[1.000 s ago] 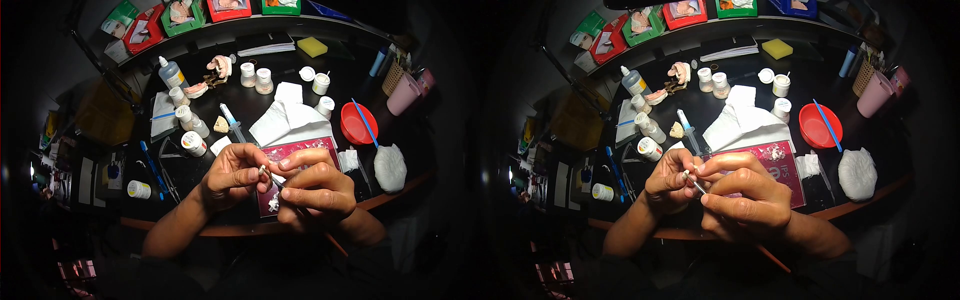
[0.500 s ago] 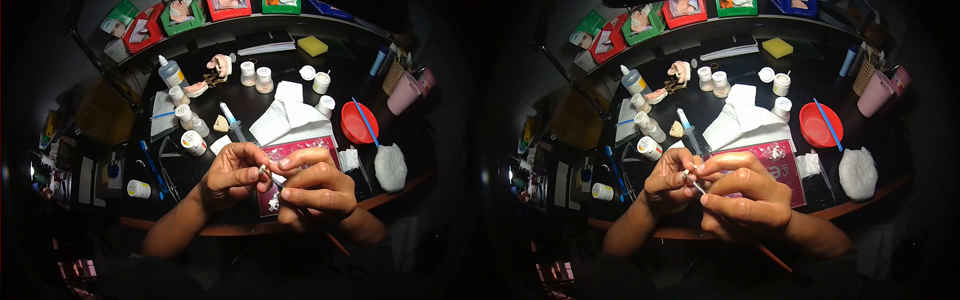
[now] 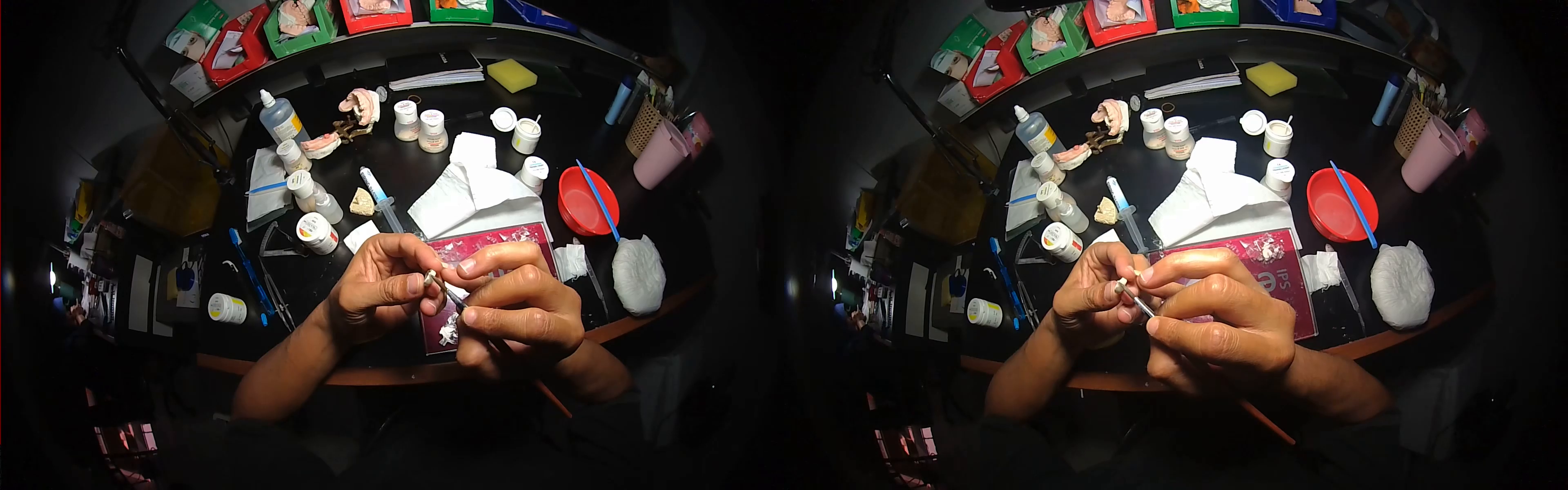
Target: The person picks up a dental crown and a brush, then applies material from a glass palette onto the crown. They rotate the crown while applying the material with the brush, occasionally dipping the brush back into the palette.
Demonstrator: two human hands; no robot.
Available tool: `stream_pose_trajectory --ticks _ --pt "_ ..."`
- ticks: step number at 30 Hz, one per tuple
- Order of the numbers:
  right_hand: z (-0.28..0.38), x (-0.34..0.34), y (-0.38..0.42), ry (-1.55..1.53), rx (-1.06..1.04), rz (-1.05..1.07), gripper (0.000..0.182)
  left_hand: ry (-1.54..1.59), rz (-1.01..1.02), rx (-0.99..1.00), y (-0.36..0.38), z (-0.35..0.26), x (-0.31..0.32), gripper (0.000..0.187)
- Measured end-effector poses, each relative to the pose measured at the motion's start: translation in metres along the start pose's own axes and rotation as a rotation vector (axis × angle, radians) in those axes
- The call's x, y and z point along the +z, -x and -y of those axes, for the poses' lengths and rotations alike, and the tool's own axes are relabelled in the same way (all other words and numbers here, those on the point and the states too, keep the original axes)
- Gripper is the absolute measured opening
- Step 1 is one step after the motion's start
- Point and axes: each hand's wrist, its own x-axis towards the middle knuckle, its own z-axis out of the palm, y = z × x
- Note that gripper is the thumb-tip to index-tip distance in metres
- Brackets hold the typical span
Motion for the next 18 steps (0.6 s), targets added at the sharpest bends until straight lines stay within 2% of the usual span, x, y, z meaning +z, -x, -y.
stream_pose_trajectory --ticks 18 --pt "-0.002 -0.0011 -0.0018 -0.022 -0.012 -0.013 0.029 -0.009 0.008 -0.03 0.0001 -0.0024 -0.0001 0.022"
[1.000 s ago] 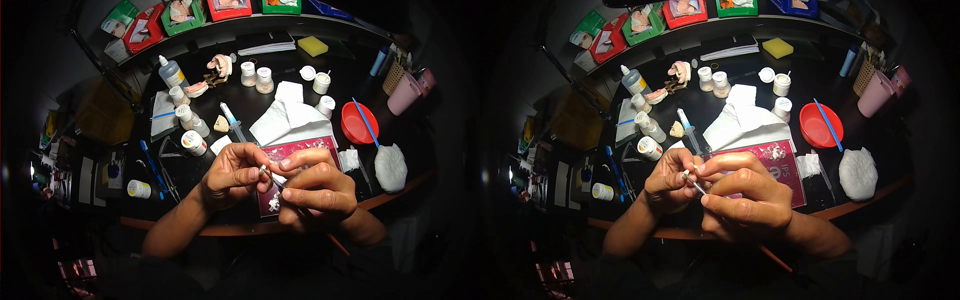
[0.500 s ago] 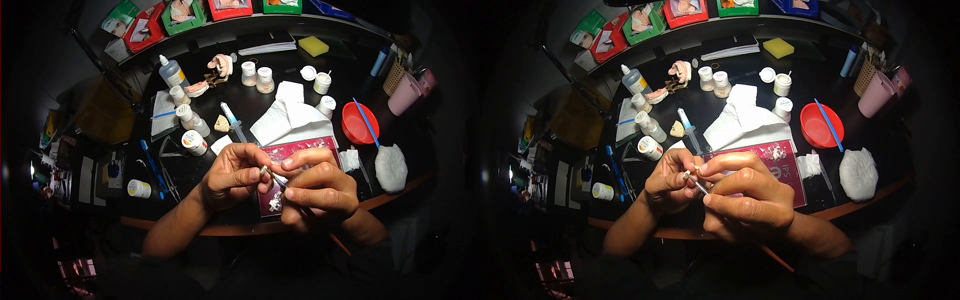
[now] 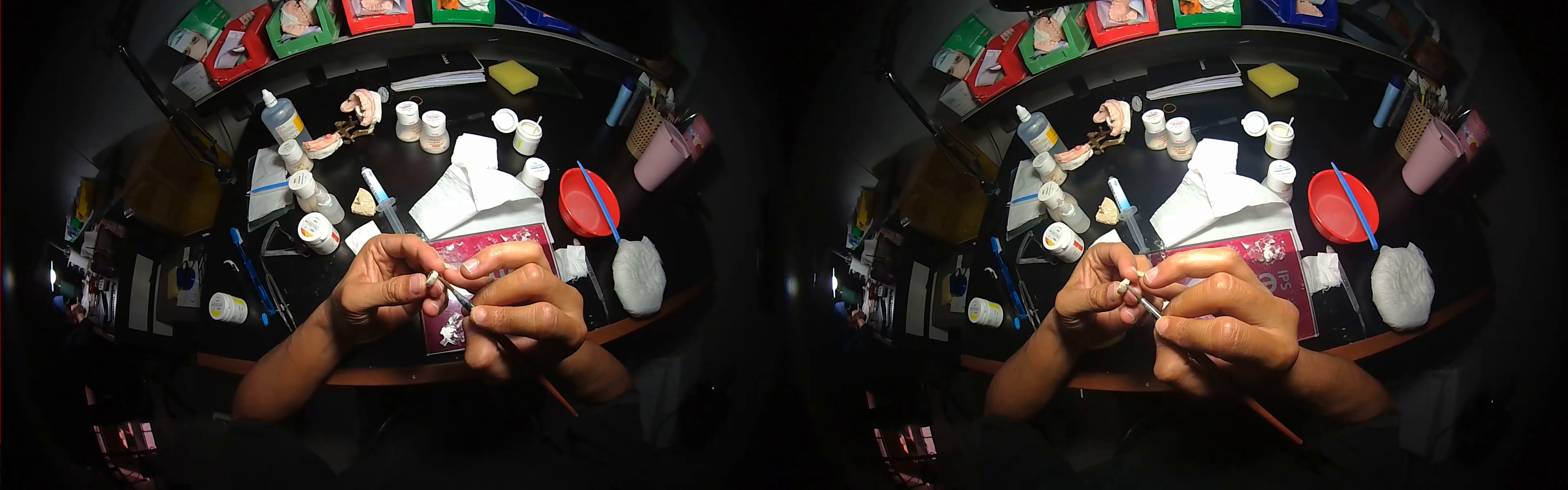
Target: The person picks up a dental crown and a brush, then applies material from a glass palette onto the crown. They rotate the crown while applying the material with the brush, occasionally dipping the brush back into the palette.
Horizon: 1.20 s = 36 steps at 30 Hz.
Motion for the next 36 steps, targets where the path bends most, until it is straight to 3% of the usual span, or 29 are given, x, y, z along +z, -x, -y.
stream_pose_trajectory --ticks 8,12,15,21,36 --pt "-0.008 -0.015 -0.005 0.079 -0.011 0.004 0.027 -0.1 0.021 0.191 -0.005 -0.015 -0.001 0.024" --pt "-0.014 -0.019 0.012 0.135 0.33 0.209 0.015 -0.125 0.016 0.263 -0.004 -0.035 -0.008 0.032" --pt "-0.021 -0.01 0.023 0.136 0.466 0.355 0.01 -0.162 -0.009 0.278 -0.003 -0.039 -0.01 0.034" --pt "-0.023 -0.004 0.026 0.156 0.465 0.43 0.011 -0.245 -0.096 0.209 -0.003 -0.036 -0.009 0.037" --pt "-0.025 -0.001 0.027 0.213 0.452 0.446 0.012 -0.293 -0.093 0.203 -0.006 -0.031 -0.005 0.033"
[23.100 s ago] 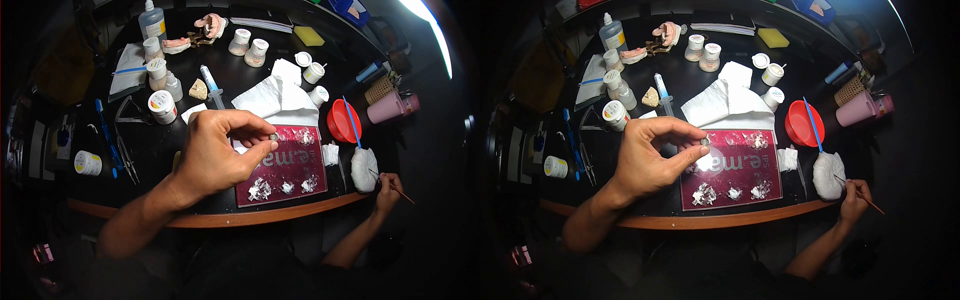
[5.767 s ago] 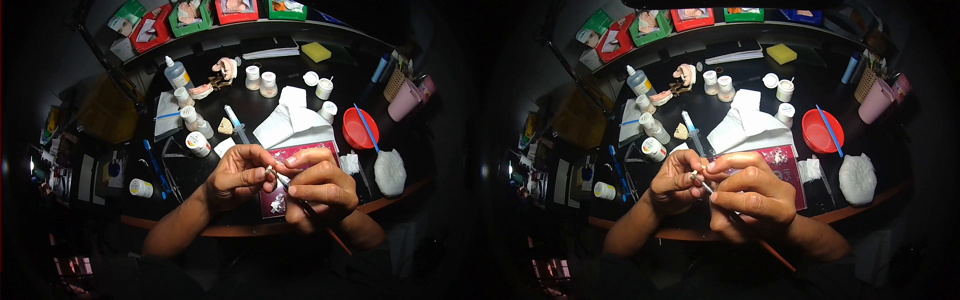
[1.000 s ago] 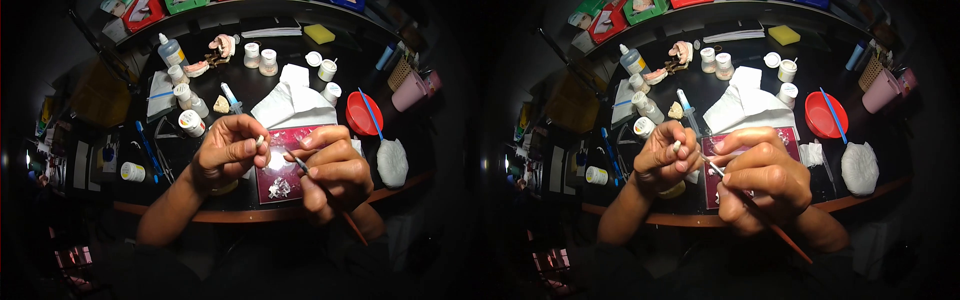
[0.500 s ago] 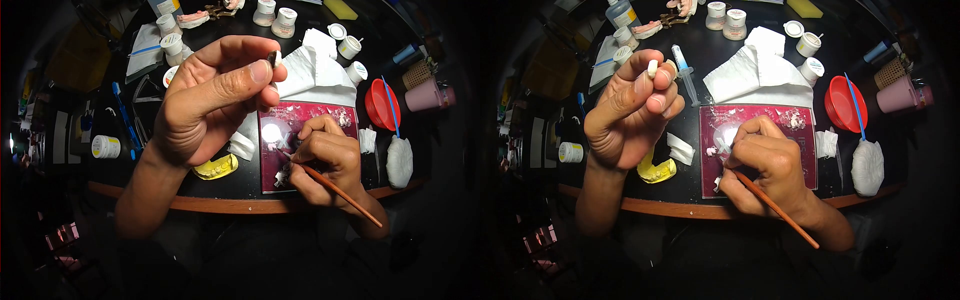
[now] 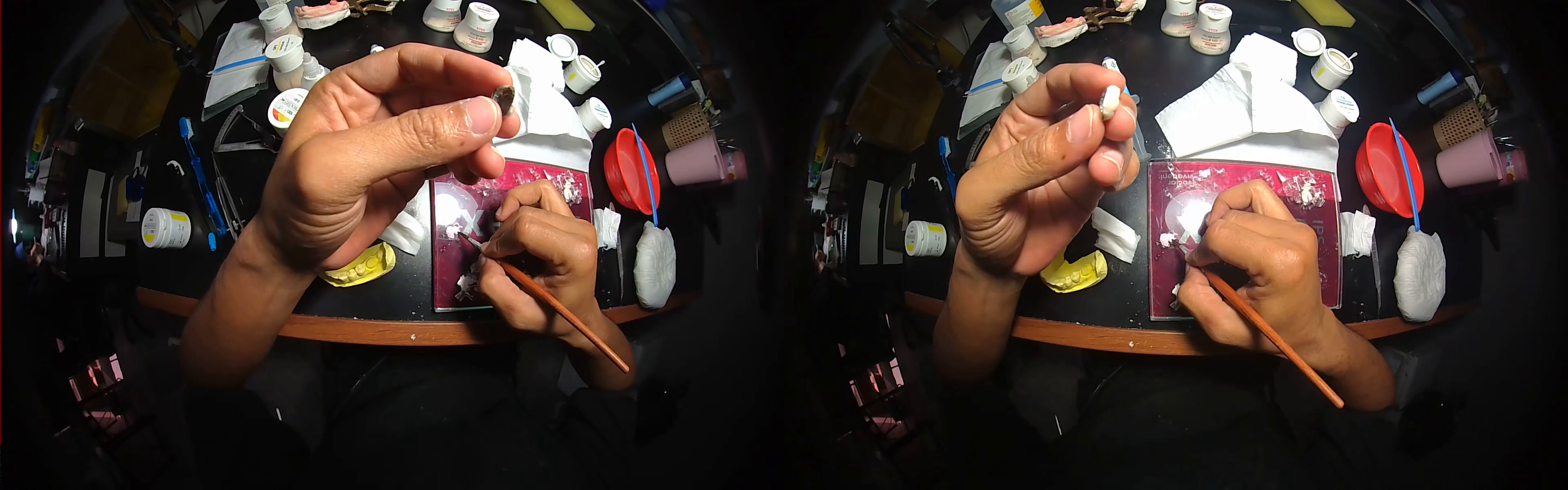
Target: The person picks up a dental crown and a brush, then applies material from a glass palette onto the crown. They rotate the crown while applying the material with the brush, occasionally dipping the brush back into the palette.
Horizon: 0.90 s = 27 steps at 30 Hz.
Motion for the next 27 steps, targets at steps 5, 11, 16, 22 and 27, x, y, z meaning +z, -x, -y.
stream_pose_trajectory --ticks 5,11,16,22,27 --pt "0.0001 0.0005 -0.0006 0.001 -0.004 -0.007 0.012 0.015 -0.02 -0.009 0.0004 0.0006 0.0022 0.033" --pt "0.0 -0.0008 -0.0006 0.012 -0.009 -0.005 0.012 0.019 -0.037 -0.014 0.0001 0.0003 0.0035 0.03" --pt "-0.0019 -0.001 -0.0003 0.015 -0.022 0.017 0.012 0.01 -0.026 -0.003 -0.0001 0.0016 0.0024 0.029" --pt "-0.0006 -0.0008 -0.0006 0.012 -0.015 0.006 0.01 0.005 -0.022 0.002 -0.0003 0.0019 0.0017 0.028" --pt "0.0036 -0.0016 -0.0026 -0.014 -0.051 -0.051 0.009 0.041 -0.046 -0.018 0.0002 0.0003 0.0036 0.027"
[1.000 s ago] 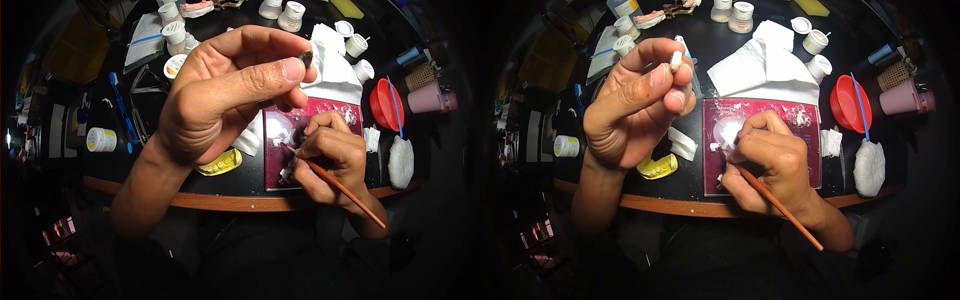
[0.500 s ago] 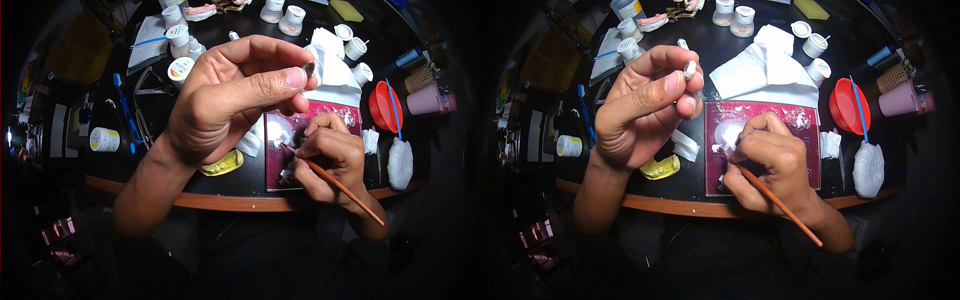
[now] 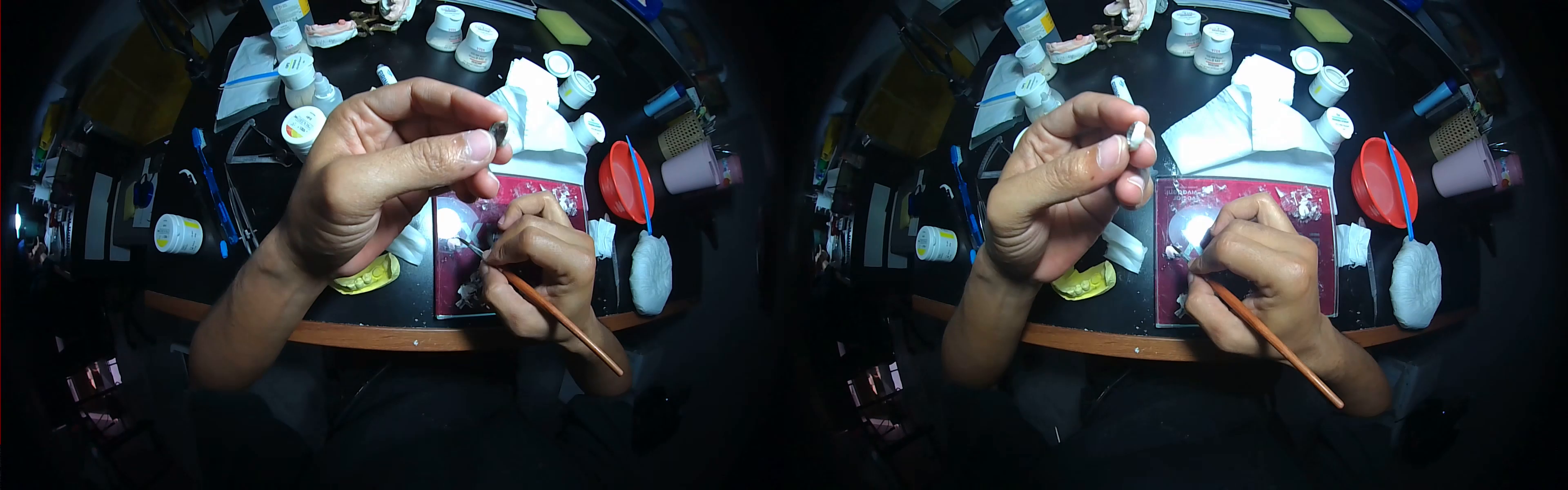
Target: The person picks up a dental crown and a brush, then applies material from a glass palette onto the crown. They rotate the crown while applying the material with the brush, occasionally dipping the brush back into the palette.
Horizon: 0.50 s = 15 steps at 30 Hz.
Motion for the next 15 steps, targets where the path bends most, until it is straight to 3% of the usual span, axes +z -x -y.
stream_pose_trajectory --ticks 5,10,15 --pt "0.011 -0.014 -0.004 -0.128 -0.088 -0.18 0.008 0.035 -0.078 -0.053 0.002 -0.001 0.007 0.023" --pt "0.017 -0.022 -0.006 -0.195 -0.227 -0.452 0.024 0.094 -0.077 -0.123 0.006 0.009 0.004 0.022" --pt "0.026 -0.026 -0.018 -0.216 -0.321 -0.426 0.026 0.249 -0.005 -0.142 0.007 0.017 0.003 0.019"
